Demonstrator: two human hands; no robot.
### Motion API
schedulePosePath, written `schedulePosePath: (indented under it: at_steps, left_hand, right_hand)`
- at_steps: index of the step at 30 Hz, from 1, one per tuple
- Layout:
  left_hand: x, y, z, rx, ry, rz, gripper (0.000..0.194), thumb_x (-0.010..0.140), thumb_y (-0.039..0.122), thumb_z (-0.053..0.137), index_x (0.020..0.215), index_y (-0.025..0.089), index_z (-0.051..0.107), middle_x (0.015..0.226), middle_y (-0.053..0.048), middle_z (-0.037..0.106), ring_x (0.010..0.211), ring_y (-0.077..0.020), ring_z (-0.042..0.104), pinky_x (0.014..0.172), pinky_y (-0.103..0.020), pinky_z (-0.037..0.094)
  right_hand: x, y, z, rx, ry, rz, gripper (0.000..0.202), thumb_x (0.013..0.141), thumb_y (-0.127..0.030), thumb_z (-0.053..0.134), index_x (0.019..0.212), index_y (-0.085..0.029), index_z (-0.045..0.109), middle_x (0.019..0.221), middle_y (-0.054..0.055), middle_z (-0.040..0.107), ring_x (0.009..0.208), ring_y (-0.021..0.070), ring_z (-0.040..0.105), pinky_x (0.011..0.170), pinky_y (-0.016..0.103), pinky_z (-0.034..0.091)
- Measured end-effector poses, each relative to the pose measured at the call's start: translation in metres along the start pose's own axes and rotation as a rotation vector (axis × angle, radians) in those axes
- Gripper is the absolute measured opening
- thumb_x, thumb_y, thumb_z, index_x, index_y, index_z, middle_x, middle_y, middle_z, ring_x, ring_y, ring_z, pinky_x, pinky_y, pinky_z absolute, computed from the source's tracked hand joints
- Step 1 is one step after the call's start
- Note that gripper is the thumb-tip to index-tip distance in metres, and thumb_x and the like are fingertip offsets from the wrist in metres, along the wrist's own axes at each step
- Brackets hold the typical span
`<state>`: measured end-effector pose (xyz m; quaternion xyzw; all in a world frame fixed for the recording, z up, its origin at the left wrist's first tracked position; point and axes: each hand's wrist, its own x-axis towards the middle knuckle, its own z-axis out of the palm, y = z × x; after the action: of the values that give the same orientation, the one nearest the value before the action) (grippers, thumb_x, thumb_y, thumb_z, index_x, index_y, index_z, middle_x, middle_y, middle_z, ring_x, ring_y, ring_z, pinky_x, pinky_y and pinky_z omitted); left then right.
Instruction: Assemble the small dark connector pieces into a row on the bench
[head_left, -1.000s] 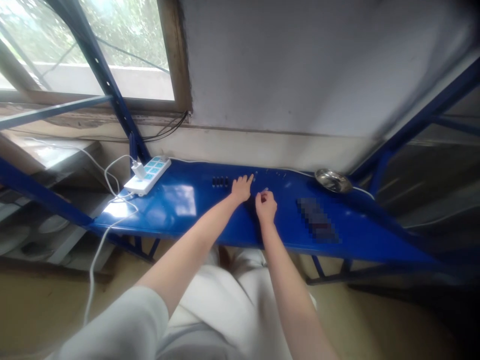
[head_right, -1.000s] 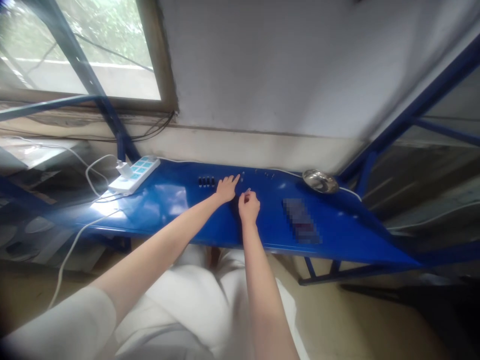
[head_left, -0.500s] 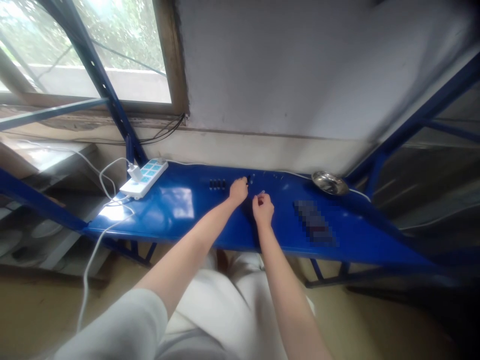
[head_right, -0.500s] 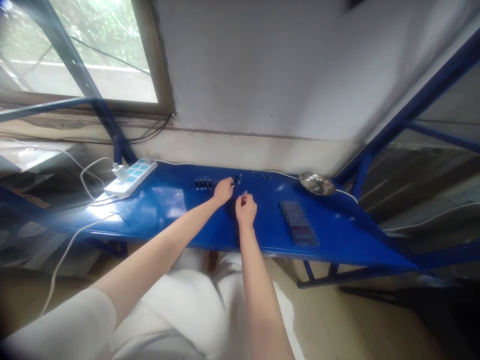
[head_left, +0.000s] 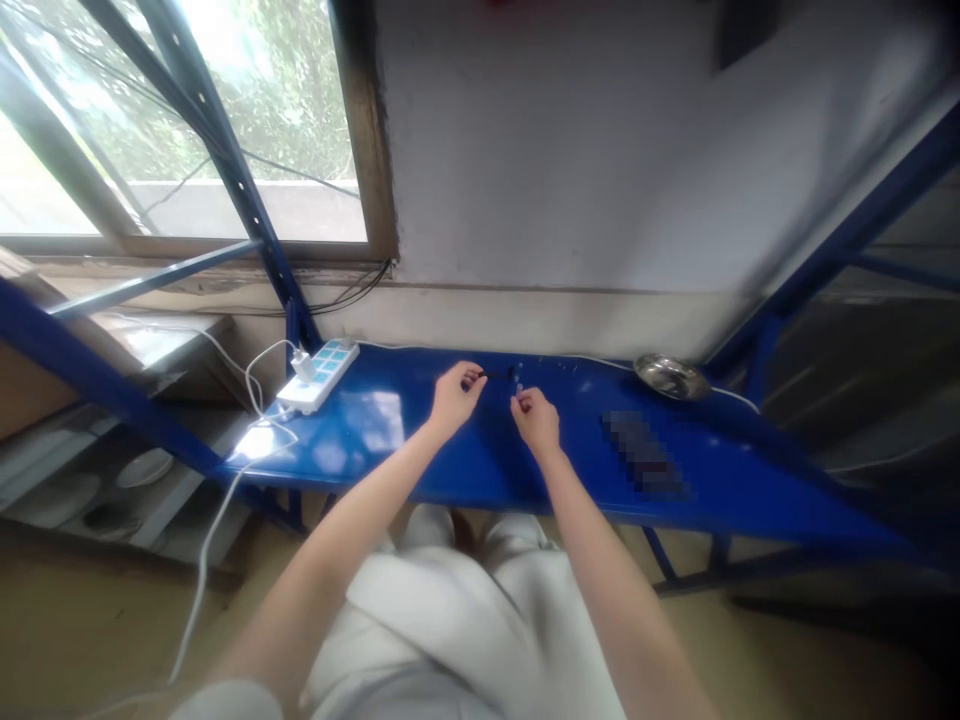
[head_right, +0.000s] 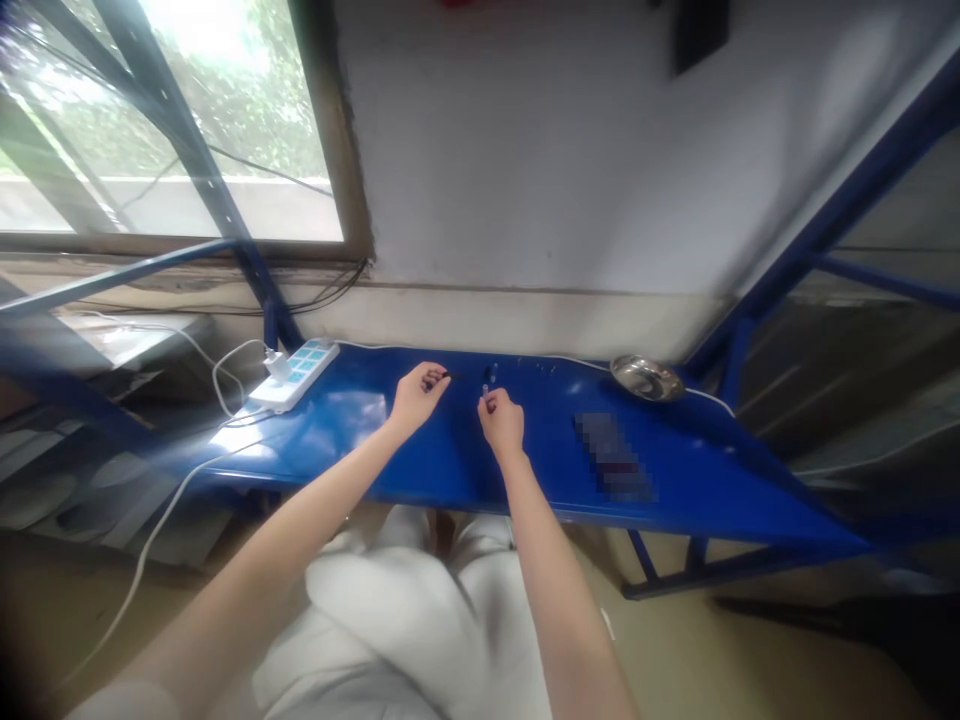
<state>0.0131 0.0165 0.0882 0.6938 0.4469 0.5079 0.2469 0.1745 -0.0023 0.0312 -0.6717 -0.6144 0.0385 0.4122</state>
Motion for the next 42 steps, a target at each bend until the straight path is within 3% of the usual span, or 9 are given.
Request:
schedulePosePath:
  at_steps: [6,13,23,29,37,42]
  left_hand:
    - [-0.001,0.025,-0.041,0.136,-0.063,0.08,0.012,0.074,0.021,0.058,0.085,0.017,0.061,0.077,-0.001,0.065,0.067,-0.0099,0.057,0.069,-0.024,0.047]
    - [0.003,0.042,-0.067,0.207,-0.055,0.126,0.012,0.073,0.02,0.058,0.084,0.017,0.062,0.078,-0.002,0.066,0.07,-0.0114,0.058,0.071,-0.025,0.047]
    - [0.002,0.046,-0.061,0.183,-0.105,0.092,0.014,0.072,0.02,0.058,0.085,0.017,0.063,0.08,-0.002,0.066,0.072,-0.0122,0.059,0.07,-0.025,0.047]
    - [0.0,0.05,-0.06,0.145,-0.056,0.065,0.012,0.073,0.021,0.058,0.083,0.016,0.062,0.077,-0.003,0.066,0.07,-0.0117,0.058,0.068,-0.025,0.047]
    - [0.0,0.049,-0.056,0.135,-0.104,0.082,0.013,0.072,0.019,0.059,0.084,0.016,0.064,0.079,-0.002,0.067,0.07,-0.0118,0.059,0.07,-0.025,0.047]
    - [-0.001,0.047,-0.054,0.118,-0.2,0.082,0.012,0.071,0.02,0.06,0.082,0.016,0.064,0.076,-0.002,0.067,0.068,-0.0119,0.059,0.068,-0.025,0.048]
  right_hand:
    - [0.011,-0.05,-0.027,-0.244,-0.077,-0.209,0.012,0.08,-0.025,0.045,0.072,-0.019,0.052,0.059,0.001,0.061,0.052,0.0146,0.055,0.057,0.024,0.032]
    - [0.013,-0.078,-0.044,-0.331,-0.13,-0.218,0.009,0.08,-0.022,0.044,0.075,-0.019,0.051,0.06,0.002,0.062,0.054,0.0155,0.055,0.056,0.025,0.029]
    - [0.011,-0.089,-0.052,-0.391,-0.176,-0.248,0.008,0.081,-0.019,0.044,0.076,-0.019,0.05,0.062,0.003,0.063,0.055,0.0161,0.056,0.056,0.025,0.029]
    - [0.013,-0.085,-0.051,-0.406,-0.169,-0.203,0.008,0.081,-0.02,0.043,0.076,-0.019,0.05,0.064,0.004,0.063,0.055,0.0167,0.057,0.057,0.026,0.029]
    - [0.014,-0.087,-0.053,-0.504,-0.177,-0.28,0.01,0.083,-0.018,0.041,0.081,-0.016,0.051,0.065,0.008,0.065,0.058,0.0189,0.059,0.063,0.028,0.03]
    - [0.014,-0.093,-0.055,-0.482,-0.187,-0.352,0.012,0.083,-0.017,0.041,0.082,-0.014,0.053,0.064,0.008,0.065,0.057,0.0176,0.058,0.068,0.029,0.031]
